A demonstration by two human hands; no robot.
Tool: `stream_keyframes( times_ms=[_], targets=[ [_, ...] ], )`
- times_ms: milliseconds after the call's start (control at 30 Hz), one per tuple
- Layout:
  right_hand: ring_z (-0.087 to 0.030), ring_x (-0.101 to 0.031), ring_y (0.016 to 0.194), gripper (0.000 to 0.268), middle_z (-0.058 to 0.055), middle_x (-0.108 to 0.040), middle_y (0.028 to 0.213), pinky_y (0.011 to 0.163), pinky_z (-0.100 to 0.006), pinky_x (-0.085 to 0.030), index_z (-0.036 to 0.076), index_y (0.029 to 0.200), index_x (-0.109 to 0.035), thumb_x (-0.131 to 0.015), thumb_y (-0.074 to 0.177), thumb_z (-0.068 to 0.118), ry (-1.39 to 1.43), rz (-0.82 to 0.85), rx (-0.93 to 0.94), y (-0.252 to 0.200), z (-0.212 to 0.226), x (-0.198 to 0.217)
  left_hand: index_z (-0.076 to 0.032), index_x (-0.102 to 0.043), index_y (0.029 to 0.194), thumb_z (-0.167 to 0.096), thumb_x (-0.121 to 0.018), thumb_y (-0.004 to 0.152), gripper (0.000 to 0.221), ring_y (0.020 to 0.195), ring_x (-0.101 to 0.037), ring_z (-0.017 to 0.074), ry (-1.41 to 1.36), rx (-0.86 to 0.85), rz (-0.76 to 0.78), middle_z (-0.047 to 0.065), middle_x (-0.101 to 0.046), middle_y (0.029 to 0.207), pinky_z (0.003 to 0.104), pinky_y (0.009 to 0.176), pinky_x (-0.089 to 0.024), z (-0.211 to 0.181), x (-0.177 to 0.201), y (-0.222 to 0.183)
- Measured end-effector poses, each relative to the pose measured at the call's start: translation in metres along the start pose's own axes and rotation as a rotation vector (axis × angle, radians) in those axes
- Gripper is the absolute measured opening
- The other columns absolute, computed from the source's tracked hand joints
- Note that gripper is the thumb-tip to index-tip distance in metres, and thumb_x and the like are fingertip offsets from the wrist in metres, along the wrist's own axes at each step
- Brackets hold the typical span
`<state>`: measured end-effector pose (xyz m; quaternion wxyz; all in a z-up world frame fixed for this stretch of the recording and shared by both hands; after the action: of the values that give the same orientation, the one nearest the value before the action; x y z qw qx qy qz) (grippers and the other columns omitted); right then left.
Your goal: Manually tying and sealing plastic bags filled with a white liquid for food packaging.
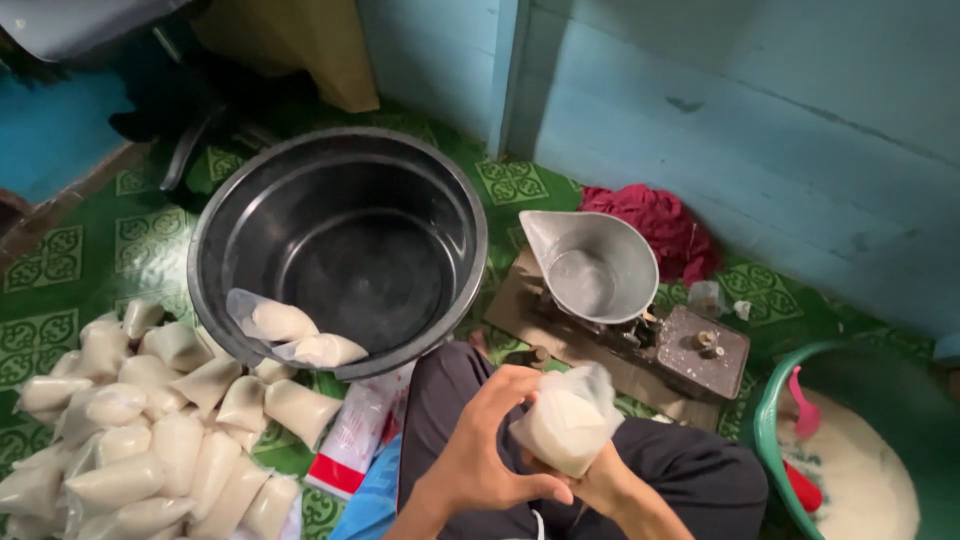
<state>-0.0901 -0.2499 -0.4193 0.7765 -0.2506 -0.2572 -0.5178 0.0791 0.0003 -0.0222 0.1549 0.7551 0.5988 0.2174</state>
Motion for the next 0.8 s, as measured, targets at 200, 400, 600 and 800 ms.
stream_keyframes(
  times_ms=[200, 400, 600, 800],
  targets=[
    [-0.015, -0.064, 0.104, 0.038, -0.002, -0.069, 0.119, 0.088, -0.032, -0.044, 0.017, 0.118, -0.059, -0.055, 0.081, 0.024, -0.023, 0.116, -0.022, 0.07, 0.148, 0.111, -0.013, -0.066, 0.1, -0.048, -0.085, 0.056, 0.06, 0.081, -0.064, 0.0085, -0.163, 0.27, 0.087, -0.002, -0.069, 0.091, 0.024, 0.074, -0.05, -0.001, -0.015, -0.003],
    [-0.013, -0.069, 0.095, 0.035, 0.002, -0.076, 0.111, 0.08, -0.03, -0.049, 0.019, 0.109, -0.066, -0.059, 0.076, 0.02, -0.046, 0.226, -0.045, 0.132, 0.283, 0.243, -0.008, -0.069, 0.096, -0.036, -0.089, 0.061, 0.049, 0.081, -0.063, 0.0072, -0.263, 0.282, -0.02, 0.001, -0.071, 0.085, 0.024, 0.073, -0.053, 0.001, -0.02, -0.018],
    [-0.015, -0.064, 0.086, 0.046, -0.008, -0.054, 0.129, 0.077, -0.031, -0.055, 0.015, 0.134, -0.053, -0.056, 0.09, 0.005, 0.054, 0.092, 0.33, 0.136, 0.345, 0.335, -0.01, -0.065, 0.101, -0.047, -0.082, 0.068, 0.052, 0.071, -0.059, 0.0062, -0.153, 0.257, 0.014, -0.002, -0.069, 0.081, 0.026, 0.065, -0.05, -0.012, -0.013, -0.018],
    [-0.039, -0.048, 0.129, 0.03, -0.018, -0.04, 0.147, 0.09, -0.052, -0.047, 0.02, 0.11, -0.07, -0.076, 0.085, 0.033, -0.272, 0.39, 0.579, 0.13, 0.382, 0.367, -0.01, -0.066, 0.099, -0.047, -0.081, 0.07, 0.049, 0.069, -0.057, 0.0059, -0.092, 0.241, 0.091, -0.001, -0.067, 0.077, 0.029, 0.058, -0.046, -0.019, -0.009, -0.013]
  ],
)
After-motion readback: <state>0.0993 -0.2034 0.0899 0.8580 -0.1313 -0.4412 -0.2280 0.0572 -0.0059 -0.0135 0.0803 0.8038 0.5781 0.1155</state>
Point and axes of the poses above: each hand's wrist, its own y-axis towards the middle knuckle, its own x-axis out of the back of the hand, z = x × y, the point moved 1 cm from there along y, towards the middle knuckle
